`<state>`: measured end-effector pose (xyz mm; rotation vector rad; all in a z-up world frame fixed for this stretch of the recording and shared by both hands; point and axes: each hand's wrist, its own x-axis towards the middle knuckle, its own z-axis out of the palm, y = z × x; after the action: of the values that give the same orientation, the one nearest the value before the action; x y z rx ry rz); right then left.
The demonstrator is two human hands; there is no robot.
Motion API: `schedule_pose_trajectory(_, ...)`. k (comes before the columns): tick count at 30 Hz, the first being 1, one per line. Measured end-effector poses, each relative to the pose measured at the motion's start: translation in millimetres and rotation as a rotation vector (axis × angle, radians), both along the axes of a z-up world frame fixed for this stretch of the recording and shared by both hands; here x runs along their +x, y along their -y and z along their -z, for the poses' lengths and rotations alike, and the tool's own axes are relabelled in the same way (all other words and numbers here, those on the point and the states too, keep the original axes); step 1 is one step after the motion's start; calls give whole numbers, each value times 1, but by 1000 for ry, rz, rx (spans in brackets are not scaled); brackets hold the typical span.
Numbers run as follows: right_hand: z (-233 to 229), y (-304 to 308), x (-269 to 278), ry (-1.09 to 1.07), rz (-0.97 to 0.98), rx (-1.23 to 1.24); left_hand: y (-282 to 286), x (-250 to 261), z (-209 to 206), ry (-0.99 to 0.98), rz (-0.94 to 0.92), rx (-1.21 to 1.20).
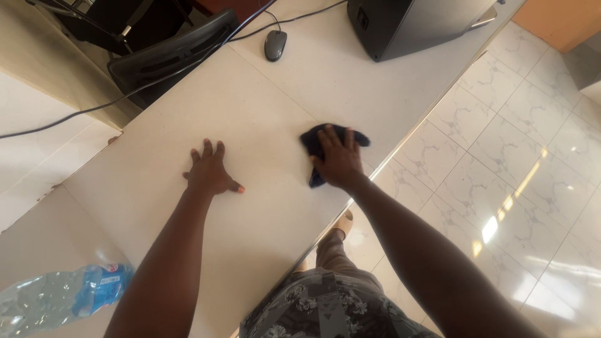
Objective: Wiping down a countertop using a cleaning cloth and a spray bottle of solution.
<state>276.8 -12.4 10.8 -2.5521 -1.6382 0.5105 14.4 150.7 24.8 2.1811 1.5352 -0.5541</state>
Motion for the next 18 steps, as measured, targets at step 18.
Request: schedule_pose_trajectory(18, -7, -18, -29, -11, -124, -140, -4, 16, -1, -70, 1, -28)
